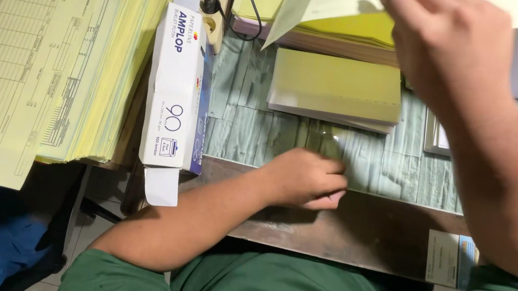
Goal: Folding yellow documents and inserting them into white envelopes
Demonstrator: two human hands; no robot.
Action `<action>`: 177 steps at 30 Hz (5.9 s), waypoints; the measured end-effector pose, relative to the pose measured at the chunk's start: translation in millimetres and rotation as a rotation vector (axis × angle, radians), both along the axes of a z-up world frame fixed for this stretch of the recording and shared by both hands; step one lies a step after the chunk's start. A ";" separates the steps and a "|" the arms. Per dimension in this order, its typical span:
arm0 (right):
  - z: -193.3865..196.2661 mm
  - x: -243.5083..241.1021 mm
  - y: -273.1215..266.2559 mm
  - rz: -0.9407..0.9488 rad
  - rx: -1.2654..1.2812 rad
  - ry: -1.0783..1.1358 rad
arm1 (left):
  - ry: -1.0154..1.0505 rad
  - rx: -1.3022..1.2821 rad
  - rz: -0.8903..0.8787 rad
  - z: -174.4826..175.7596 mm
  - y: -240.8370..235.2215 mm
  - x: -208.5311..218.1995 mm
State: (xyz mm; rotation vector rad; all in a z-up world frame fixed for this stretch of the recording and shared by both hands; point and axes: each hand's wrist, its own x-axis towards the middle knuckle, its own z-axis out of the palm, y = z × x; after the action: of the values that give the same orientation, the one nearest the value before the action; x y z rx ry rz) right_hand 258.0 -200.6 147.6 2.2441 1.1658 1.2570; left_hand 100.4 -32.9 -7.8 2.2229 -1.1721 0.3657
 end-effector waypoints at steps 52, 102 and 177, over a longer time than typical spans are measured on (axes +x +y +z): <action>-110.6 -69.0 -67.3 0.155 0.205 0.728 | -0.221 -0.381 0.627 27.7 39.0 32.3; -107.8 -92.3 -87.6 0.677 0.621 0.523 | 1.485 -0.638 0.029 48.9 26.5 12.3; -124.1 -65.2 -59.0 0.018 0.869 1.242 | 0.401 -1.217 0.156 12.0 42.8 14.0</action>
State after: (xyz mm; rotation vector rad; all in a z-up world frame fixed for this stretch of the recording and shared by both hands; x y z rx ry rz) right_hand 192.9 -259.6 23.5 3.9018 0.9722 0.1747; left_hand 114.4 10.0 4.2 1.2024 -0.3408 0.4856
